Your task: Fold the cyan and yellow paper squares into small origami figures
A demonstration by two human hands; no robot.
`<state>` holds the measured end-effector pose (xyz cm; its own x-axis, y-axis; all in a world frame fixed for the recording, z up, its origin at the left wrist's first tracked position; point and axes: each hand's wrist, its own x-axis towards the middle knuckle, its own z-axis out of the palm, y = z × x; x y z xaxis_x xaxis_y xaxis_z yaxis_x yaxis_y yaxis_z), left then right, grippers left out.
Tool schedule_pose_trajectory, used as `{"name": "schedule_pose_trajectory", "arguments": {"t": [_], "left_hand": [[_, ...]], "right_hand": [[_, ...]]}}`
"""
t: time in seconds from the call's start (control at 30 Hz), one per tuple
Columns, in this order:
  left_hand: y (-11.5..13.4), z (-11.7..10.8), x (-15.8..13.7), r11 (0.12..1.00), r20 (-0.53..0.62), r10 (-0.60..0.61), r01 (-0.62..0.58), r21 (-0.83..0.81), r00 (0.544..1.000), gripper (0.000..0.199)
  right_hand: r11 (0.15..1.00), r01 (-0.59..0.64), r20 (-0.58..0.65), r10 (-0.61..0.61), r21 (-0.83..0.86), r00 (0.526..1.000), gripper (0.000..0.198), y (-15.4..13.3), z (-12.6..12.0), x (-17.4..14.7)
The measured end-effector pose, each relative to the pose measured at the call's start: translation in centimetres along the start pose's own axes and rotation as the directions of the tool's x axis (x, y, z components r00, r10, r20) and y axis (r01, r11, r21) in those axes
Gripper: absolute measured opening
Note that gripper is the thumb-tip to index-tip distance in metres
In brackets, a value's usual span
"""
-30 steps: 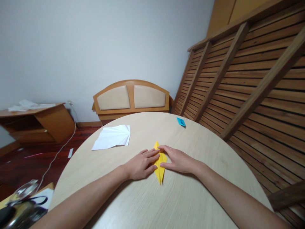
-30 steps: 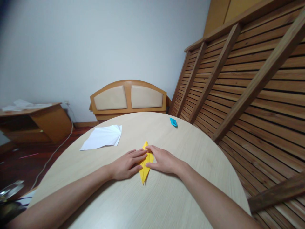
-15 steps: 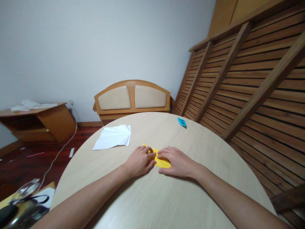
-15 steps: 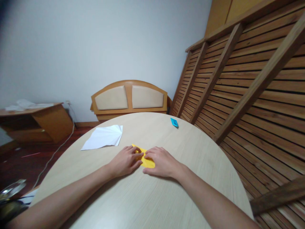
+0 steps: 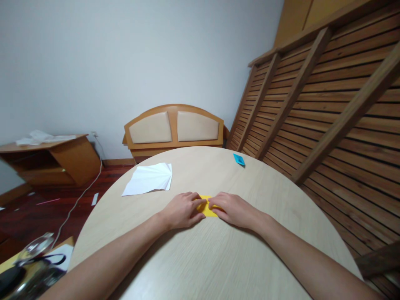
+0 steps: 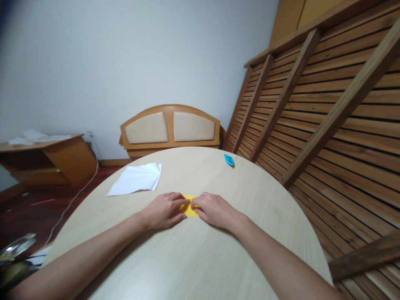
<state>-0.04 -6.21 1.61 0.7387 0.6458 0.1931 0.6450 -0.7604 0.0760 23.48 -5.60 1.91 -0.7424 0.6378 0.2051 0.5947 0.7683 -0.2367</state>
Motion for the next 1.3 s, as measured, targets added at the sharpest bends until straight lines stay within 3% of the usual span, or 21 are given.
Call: {"name": "schedule_pose_trajectory", "arguments": {"t": [0.2,0.47,0.7,0.83,1.03,1.3], "left_hand": [[-0.1,0.4,0.2,1.000,-0.034,-0.017,0.017,-0.016,0.999,0.037],[0.0,1.0,0.6,0.998,-0.105,-0.046,0.050,0.038,0.993,0.030],[-0.4,1.6,0.8,0.996,-0.192,0.009,0.008,0.088,0.981,0.023],[-0.7,2.0,0.9,0.998,-0.179,0.042,-0.032,0.059,0.983,0.022],[-0.4,1.8,0.7,0.993,-0.167,-0.114,0.118,0.017,0.979,0.025],[0.7,1.0,0.7,0.917,-0.145,-0.340,0.294,-0.269,0.929,0.028]], "right_hand": [[0.999,-0.043,-0.021,0.043,0.006,0.999,0.027,-0.5,0.0,0.0],[0.998,-0.069,-0.017,0.069,-0.010,0.997,0.020,-0.9,0.2,0.2],[0.997,-0.072,-0.026,0.072,0.004,0.997,0.017,-0.3,0.6,0.4],[0.993,-0.112,-0.041,0.113,0.042,0.993,0.018,-0.3,0.5,0.5],[0.972,-0.109,-0.104,0.133,0.210,0.986,0.021,-0.2,-0.1,0.4],[0.948,-0.080,-0.137,0.128,0.309,0.982,0.025,0.2,-0.7,0.0]]}}
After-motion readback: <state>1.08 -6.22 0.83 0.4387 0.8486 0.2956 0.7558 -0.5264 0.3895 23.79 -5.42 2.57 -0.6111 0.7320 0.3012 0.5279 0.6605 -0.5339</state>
